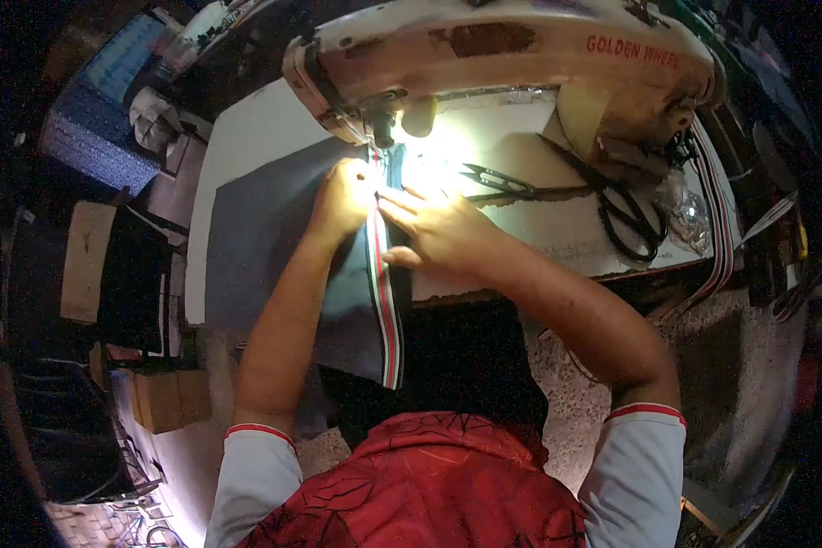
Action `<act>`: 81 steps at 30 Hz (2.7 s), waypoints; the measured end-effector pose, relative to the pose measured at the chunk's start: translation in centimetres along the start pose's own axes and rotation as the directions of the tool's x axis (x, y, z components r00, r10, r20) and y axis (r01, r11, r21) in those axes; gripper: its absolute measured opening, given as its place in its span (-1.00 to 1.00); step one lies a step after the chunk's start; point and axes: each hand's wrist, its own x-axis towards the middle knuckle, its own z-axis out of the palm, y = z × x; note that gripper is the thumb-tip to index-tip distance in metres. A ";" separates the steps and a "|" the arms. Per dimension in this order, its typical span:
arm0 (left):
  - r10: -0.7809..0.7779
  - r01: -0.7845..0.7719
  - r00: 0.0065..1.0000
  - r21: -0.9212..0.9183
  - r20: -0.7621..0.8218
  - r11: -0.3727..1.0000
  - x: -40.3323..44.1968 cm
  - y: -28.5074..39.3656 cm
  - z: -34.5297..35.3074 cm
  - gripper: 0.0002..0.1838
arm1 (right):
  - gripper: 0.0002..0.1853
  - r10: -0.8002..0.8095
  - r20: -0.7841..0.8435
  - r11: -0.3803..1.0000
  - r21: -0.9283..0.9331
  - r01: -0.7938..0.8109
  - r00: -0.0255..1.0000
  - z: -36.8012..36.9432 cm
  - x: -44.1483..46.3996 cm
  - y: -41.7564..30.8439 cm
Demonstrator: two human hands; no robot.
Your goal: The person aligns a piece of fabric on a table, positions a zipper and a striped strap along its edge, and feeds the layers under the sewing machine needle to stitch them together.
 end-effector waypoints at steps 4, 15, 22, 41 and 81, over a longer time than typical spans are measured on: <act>-0.071 0.072 0.995 -0.001 0.066 0.997 0.1 1.1 -1.0 -0.81 | -0.22 -0.023 -0.022 1.000 0.002 0.023 1.000 0.4 -0.7 0.2; -0.002 0.000 1.000 -0.094 -0.021 0.996 -0.4 1.0 -0.6 -0.83 | -0.21 -0.004 -0.030 1.000 0.010 0.004 1.000 0.0 -0.8 0.0; 0.089 -0.073 0.984 0.109 -0.156 0.991 -2.9 3.9 -0.2 -0.80 | -0.21 0.004 0.029 0.997 0.074 -0.006 1.000 -1.0 -0.9 -0.4; 0.073 -0.177 0.950 0.332 0.303 0.927 -16.2 9.3 -4.6 0.08 | -0.41 0.240 -0.153 0.877 0.458 -0.146 0.959 -3.7 -6.1 -2.0; 0.410 -0.283 0.894 -0.479 0.182 0.831 -13.8 17.7 -3.6 -0.73 | -0.72 0.747 -0.659 0.311 0.223 -0.924 0.092 -20.2 -26.1 14.3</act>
